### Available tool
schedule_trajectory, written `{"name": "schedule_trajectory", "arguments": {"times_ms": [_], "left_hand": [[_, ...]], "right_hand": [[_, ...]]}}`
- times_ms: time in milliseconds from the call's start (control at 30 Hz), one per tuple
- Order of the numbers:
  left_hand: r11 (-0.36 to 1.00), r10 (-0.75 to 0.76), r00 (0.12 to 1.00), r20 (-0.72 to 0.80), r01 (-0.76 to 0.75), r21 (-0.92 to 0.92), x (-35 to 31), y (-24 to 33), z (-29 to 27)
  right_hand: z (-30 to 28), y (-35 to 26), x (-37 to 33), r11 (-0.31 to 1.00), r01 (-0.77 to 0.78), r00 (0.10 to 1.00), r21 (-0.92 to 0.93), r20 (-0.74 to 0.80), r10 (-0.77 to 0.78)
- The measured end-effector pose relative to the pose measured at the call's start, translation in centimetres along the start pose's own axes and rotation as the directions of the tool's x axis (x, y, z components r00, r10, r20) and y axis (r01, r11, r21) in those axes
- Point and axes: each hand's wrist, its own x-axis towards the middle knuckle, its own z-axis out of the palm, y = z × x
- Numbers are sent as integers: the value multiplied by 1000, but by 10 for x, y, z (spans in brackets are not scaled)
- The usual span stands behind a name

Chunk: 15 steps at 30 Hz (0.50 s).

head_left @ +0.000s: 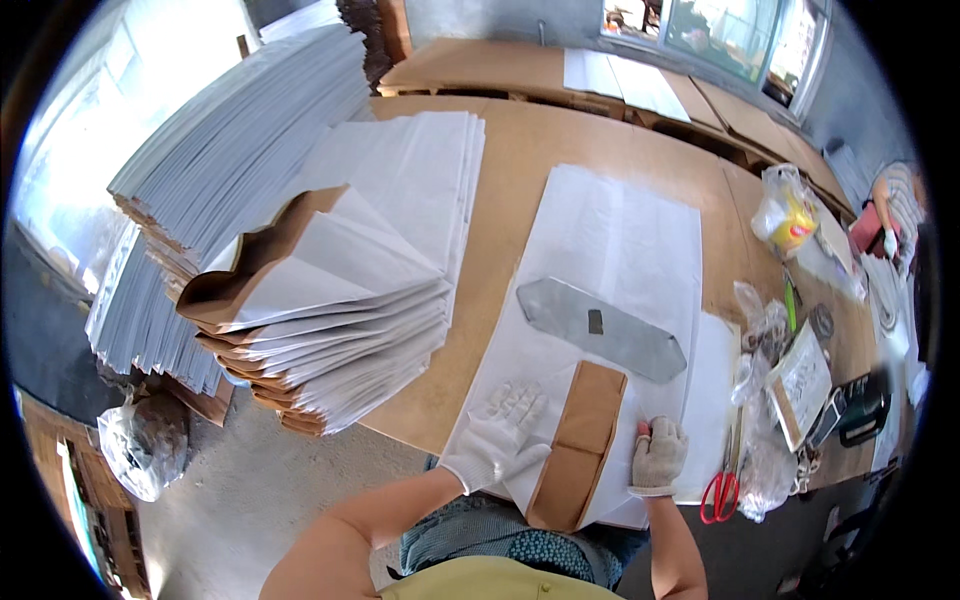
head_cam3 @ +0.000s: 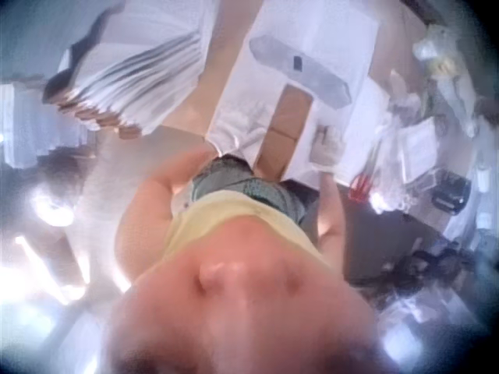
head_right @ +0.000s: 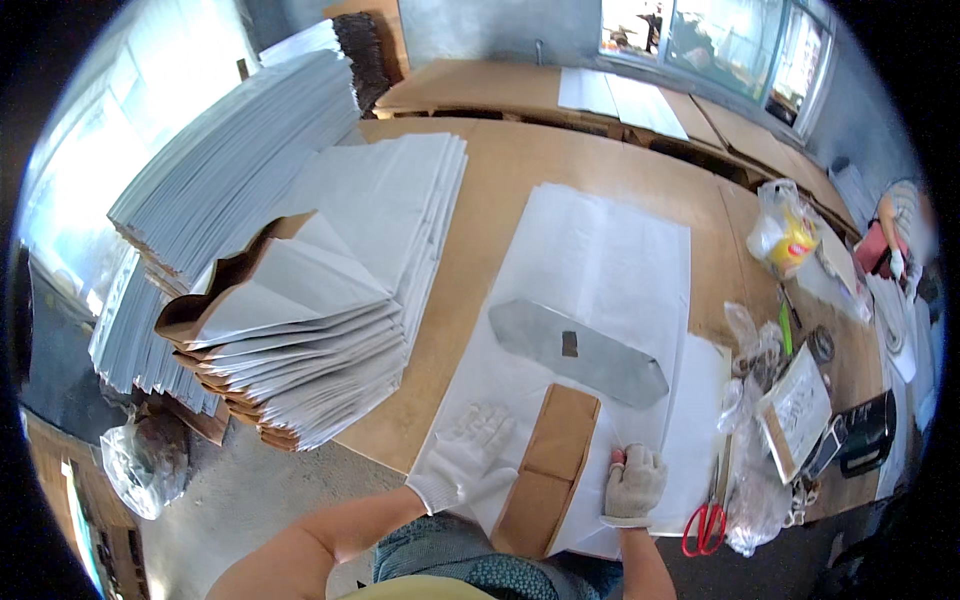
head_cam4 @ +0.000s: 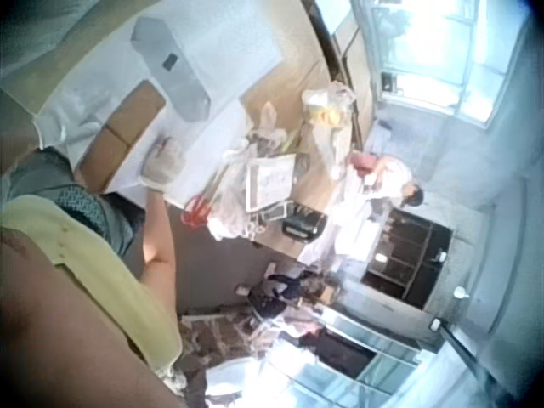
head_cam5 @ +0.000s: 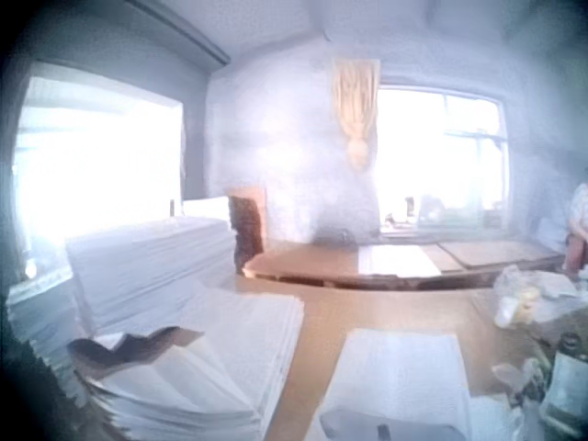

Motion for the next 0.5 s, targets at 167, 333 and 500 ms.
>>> {"name": "schedule_trajectory", "arguments": {"times_ms": [167, 333, 500], "left_hand": [[997, -72, 996, 53, 73, -21, 15, 1, -4], [997, 55, 992, -111, -60, -38, 11, -6, 3], [994, 3, 1000, -4, -3, -112, 56, 22, -12]], "right_hand": [[21, 2, 18, 997, 69, 997, -44, -14, -70], [9, 4, -5, 914, 400, 911, -69, 142, -388], [-3, -26, 41, 921, 374, 908, 107, 157, -388]]}}
